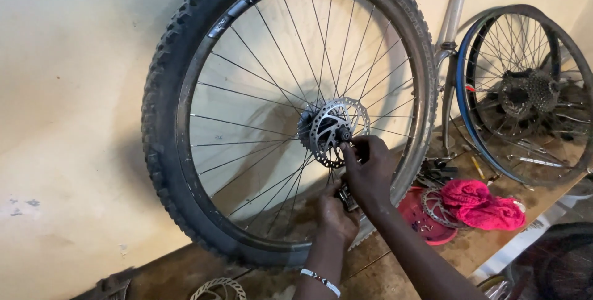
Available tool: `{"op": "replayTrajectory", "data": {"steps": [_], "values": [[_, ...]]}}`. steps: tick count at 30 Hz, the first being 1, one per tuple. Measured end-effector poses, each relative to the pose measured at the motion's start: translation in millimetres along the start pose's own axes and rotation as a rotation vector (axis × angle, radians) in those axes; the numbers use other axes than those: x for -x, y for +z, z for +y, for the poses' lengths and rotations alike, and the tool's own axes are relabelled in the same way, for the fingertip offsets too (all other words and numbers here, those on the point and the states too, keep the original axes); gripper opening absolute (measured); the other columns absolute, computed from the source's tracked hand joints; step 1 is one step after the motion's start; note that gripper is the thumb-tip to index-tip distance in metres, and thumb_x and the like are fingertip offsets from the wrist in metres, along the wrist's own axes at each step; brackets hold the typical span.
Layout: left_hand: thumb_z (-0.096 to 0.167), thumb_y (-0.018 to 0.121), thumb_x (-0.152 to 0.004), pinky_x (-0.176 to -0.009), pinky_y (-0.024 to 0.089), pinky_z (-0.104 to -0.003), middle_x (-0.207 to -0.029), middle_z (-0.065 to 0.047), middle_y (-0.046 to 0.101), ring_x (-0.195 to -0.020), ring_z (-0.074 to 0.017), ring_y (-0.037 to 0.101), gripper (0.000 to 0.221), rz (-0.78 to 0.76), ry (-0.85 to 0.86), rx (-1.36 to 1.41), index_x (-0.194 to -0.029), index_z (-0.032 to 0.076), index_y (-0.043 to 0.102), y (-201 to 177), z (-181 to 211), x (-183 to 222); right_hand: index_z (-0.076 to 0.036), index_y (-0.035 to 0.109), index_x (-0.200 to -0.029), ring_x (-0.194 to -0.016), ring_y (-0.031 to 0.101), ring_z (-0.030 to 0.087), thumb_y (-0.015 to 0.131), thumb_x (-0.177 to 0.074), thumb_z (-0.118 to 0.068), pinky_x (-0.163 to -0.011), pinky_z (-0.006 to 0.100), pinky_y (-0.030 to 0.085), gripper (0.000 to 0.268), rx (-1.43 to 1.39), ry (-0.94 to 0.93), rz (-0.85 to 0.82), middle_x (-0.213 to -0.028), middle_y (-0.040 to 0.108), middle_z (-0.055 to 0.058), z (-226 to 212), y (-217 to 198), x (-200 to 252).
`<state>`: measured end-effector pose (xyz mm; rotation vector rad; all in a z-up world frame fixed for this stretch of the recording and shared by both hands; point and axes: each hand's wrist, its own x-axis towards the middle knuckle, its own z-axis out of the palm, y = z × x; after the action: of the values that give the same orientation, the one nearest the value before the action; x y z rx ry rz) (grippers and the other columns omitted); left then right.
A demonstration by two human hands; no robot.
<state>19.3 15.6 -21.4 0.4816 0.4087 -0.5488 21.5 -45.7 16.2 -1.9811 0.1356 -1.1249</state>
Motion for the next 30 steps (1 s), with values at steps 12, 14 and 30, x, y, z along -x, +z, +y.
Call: {"op": "replayTrajectory", "data": {"steps": [12,14,30], "values": [[0.013,0.057,-0.086,-0.046,0.034,-0.024,-0.071,-0.006,0.057,-0.056,-0.0194,0.044,0.012,-0.132,-0.031,0.177,-0.075,0.008,0.057,8.9,2.5,31.9,-0.007,0.066,-0.084,-0.062,0.06,0.027,0.069,-0.083,-0.012,-0.053,0.032,0.048,0.006,0.031,-0.332,0.09,-0.068,0.057,0.009,28.7,5.5,-7.0],[0.015,0.06,-0.083,-0.047,0.036,-0.024,-0.069,-0.006,0.057,-0.057,-0.0201,0.048,0.01,-0.113,-0.007,0.146,-0.074,0.009,0.057,5.4,1.0,21.3,-0.006,0.066,-0.086,-0.063,0.06,0.029,0.068,-0.083,-0.011,-0.053,0.034,0.049,0.006,0.051,-0.358,0.073,-0.07,0.057,0.01,25.0,1.1,-6.3],[0.009,0.059,-0.081,-0.07,0.054,-0.042,-0.091,-0.017,0.067,-0.082,-0.034,0.065,0.012,-0.186,-0.088,0.112,-0.092,0.005,0.061,-24.0,-31.8,-59.3,-0.008,0.061,-0.092,-0.075,0.065,0.036,0.061,-0.086,-0.023,-0.07,0.046,0.049,0.017,0.011,0.268,0.124,-0.073,0.066,0.017,59.3,-25.0,18.7]]}}
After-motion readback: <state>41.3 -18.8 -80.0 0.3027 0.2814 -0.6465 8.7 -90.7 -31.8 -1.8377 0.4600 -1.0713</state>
